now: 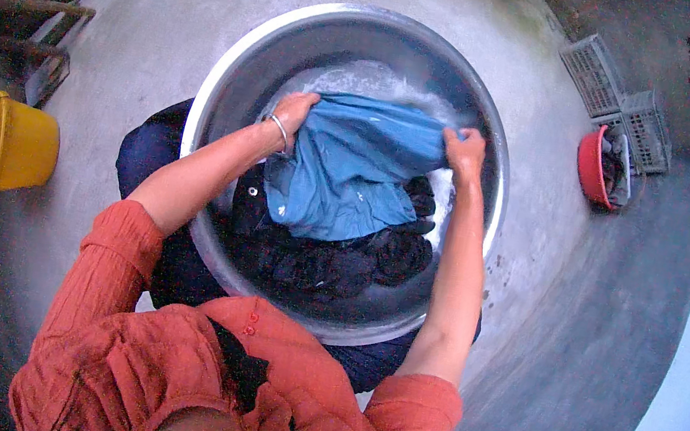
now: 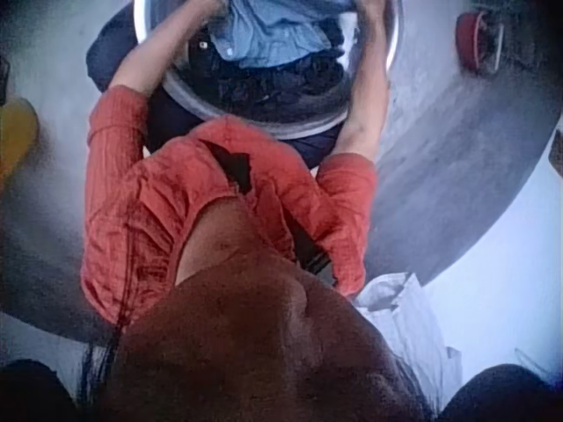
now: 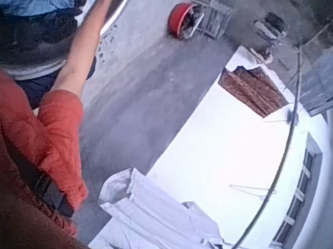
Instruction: The person washes a blue shirt by hand in a large metal basin filled with soapy water. They repeatedly scrub, squeeze, and wring the garment, occasionally lifting it to inspect it before submerging it again. Other dark clothes are visible in the basin but are not actively handled.
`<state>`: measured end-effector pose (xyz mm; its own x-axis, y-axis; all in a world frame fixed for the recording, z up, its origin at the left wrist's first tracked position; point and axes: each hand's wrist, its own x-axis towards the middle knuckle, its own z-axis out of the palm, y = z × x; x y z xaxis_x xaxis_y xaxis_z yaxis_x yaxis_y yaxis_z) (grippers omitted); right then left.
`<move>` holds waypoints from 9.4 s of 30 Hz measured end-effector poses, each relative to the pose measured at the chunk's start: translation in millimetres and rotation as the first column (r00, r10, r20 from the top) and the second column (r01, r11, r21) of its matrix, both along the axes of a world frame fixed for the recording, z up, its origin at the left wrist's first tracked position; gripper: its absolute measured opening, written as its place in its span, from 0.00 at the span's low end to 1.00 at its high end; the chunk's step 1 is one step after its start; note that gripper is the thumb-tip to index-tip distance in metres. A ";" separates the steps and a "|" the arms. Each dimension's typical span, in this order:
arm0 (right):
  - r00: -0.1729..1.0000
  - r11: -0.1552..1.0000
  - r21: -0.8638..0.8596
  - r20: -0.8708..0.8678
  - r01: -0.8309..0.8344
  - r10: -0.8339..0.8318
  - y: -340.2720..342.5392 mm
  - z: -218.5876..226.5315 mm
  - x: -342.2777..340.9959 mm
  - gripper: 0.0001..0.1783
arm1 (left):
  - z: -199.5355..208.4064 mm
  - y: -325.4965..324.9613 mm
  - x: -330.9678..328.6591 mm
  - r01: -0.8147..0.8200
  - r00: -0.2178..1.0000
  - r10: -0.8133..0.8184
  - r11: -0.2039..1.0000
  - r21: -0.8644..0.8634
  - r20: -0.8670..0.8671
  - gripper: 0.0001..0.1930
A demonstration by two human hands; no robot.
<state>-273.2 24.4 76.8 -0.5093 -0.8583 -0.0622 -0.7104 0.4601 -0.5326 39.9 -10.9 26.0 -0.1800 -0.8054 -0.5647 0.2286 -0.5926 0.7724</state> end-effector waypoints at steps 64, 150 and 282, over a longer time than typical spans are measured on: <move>0.983 0.987 0.106 -0.151 0.117 -0.100 -14.2 -75.7 96.6 0.29 | -45.5 -7.1 -3.0 0.203 0.967 -0.133 0.916 0.347 -0.217 0.27; 0.843 0.791 -0.490 0.185 -0.367 0.506 39.3 -2.5 246.4 0.13 | -52.3 -13.3 11.2 0.252 0.845 -0.121 0.949 0.188 -0.522 0.31; 0.775 0.955 -0.269 0.575 -0.126 0.264 -6.3 -95.7 156.0 0.19 | -21.3 -0.2 -16.2 -0.110 0.991 0.124 0.974 0.199 -0.056 0.37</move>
